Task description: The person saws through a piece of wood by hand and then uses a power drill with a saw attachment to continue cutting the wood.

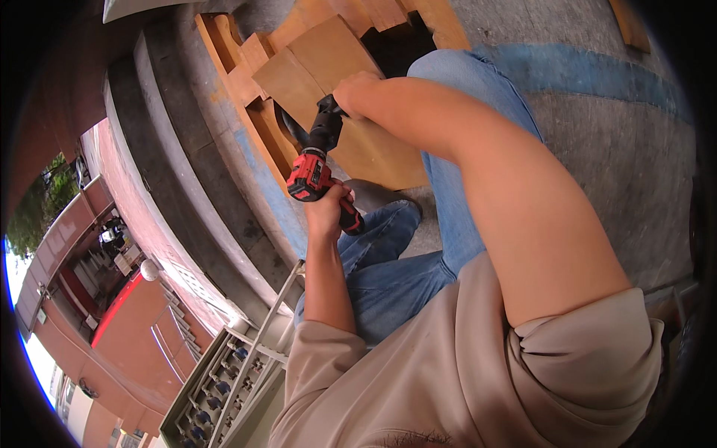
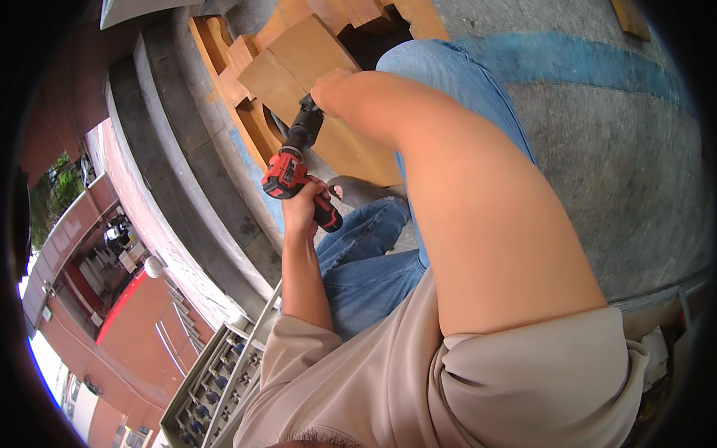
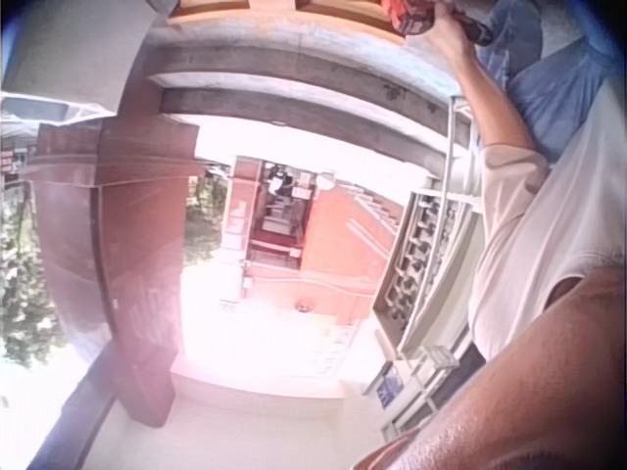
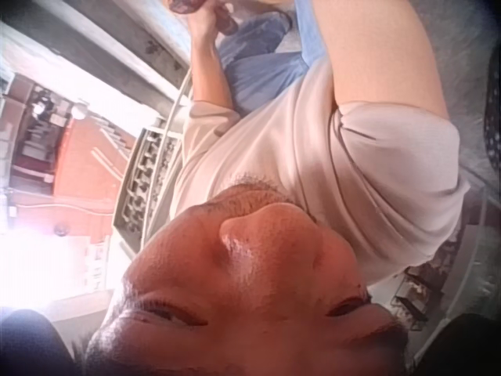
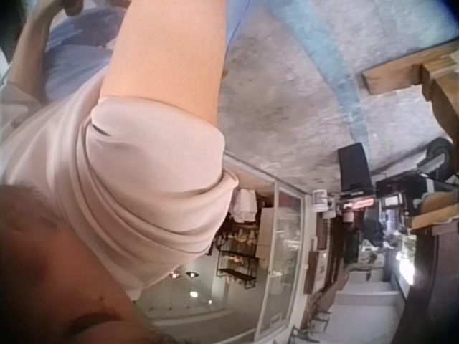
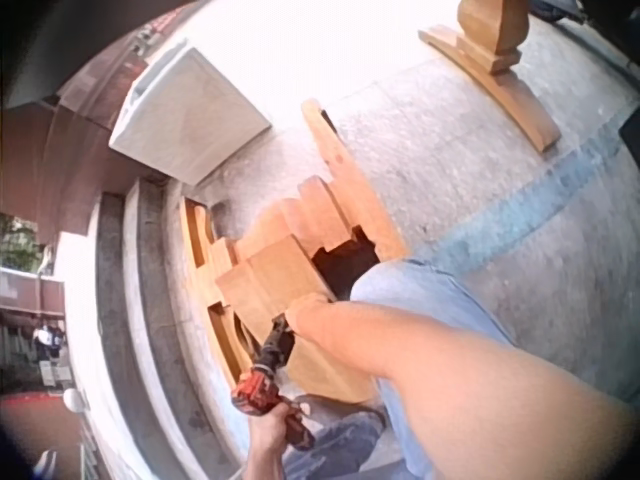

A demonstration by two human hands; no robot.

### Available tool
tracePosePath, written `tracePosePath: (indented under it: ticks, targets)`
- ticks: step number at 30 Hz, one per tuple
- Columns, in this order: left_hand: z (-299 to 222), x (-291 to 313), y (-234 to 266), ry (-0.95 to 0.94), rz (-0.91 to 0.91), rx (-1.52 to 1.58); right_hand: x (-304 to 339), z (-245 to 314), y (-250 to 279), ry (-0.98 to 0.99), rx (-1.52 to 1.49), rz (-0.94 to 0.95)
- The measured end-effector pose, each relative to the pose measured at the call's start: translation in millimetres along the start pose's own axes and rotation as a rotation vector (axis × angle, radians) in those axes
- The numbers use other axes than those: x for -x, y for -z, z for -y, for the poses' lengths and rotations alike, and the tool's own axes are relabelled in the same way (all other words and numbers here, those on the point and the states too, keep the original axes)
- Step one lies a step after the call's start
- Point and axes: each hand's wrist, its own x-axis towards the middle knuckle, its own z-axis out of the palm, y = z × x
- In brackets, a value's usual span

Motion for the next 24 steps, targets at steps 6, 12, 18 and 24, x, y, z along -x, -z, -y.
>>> tracePosePath:
  ticks: [6,12,18,24]
  targets:
    - [-16,10,-11,0.009,-0.027,0.043,-4,-1,1,0.033,0.034,-0.035]
    - [-17,7,-4,0.059,-0.013,0.071,-14,-1,-2,0.052,0.035,-0.061]
    - [-19,2,4,0.034,0.002,-0.007,-13,2,7,0.041,0.044,-0.026]
    - [-24,7,1,0.052,-0.003,0.048,-18,3,7,0.048,0.061,-0.007]
